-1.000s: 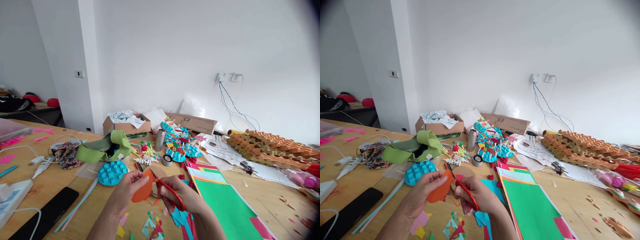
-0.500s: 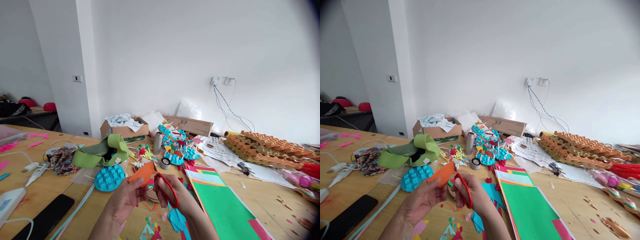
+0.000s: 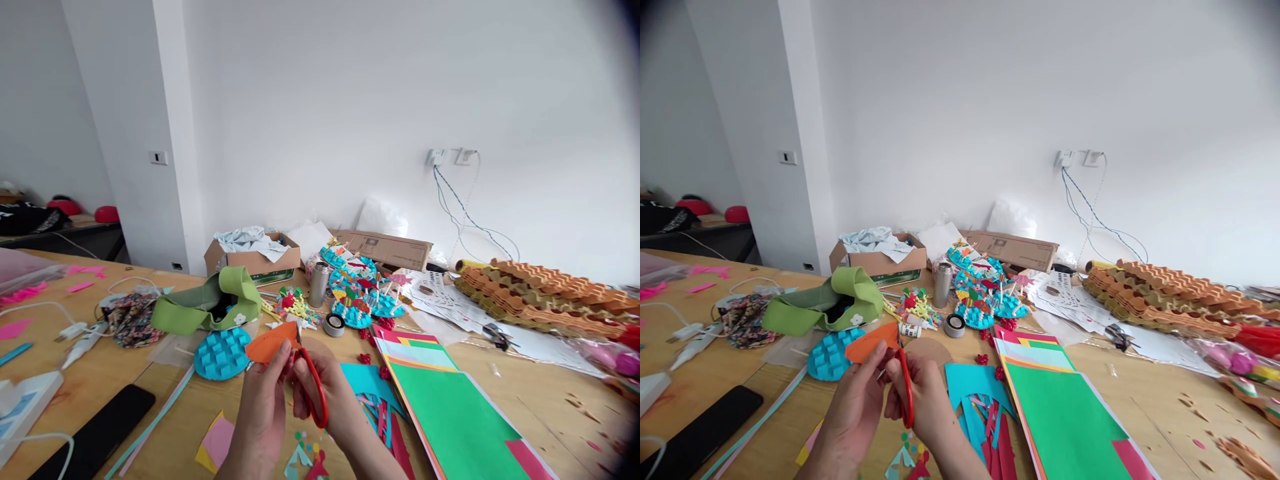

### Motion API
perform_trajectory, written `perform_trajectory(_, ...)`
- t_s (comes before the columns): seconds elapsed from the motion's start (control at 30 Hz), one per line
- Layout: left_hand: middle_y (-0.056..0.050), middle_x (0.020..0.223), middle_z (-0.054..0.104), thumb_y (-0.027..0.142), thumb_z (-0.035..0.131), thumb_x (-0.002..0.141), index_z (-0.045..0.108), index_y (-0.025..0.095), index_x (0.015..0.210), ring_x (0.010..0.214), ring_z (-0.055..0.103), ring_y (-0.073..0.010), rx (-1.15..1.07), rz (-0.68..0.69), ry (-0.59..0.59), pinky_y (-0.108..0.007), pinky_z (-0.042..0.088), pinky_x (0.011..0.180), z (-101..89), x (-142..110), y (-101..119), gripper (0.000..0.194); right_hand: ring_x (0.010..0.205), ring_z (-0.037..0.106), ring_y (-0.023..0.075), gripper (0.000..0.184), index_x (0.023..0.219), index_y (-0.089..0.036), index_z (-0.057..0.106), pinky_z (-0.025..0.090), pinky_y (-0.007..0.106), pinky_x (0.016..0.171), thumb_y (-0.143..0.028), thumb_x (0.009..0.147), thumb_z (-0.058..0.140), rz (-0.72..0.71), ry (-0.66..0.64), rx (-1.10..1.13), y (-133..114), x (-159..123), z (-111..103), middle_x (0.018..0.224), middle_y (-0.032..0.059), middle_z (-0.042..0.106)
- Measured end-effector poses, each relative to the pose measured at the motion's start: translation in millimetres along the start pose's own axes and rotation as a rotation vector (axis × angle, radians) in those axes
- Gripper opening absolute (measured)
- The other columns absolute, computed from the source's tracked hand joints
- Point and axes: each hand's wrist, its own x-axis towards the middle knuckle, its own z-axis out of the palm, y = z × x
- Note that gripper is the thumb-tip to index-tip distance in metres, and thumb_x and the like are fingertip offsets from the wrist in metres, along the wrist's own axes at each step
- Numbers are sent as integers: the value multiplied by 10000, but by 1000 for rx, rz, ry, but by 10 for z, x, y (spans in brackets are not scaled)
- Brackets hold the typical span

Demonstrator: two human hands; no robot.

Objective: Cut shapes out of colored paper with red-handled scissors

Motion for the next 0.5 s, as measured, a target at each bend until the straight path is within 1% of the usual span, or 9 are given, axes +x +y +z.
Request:
perform_trajectory(0.13,57,426,478,589,787,616,564,185,611,308,405,-88,10,-167,28,-219,255,323,-40,6,-12,462,350,401,65,633,747,-165,505,296,174,373,-797,786,511,-10,-42,-18,-3,-8,99,434,-47,477)
perform_trajectory(0.2,65,400,452,616,767,623,549,193,604,273,368,-80,4,-214,37,-217,215,306,-62,14,-16,476,353,397,63,634,728,-169,498,295,173,373,-799,793,495,-16,-48,-32,-14,-15,123,438,-40,483)
perform_trajectory(0.37,55,404,476,594,751,654,572,196,621,271,393,-91,10,-181,33,-229,262,322,-89,20,5,438,349,398,68,643,765,-167,507,290,177,365,-810,780,497,1,-42,-24,0,-19,138,445,-46,475)
perform_trajectory(0.5,63,375,451,578,766,634,547,202,599,252,360,-87,8,-172,36,-227,240,310,-84,15,14,437,336,372,64,627,763,-177,489,290,180,358,-803,780,507,-12,-52,8,32,-7,156,432,-56,460)
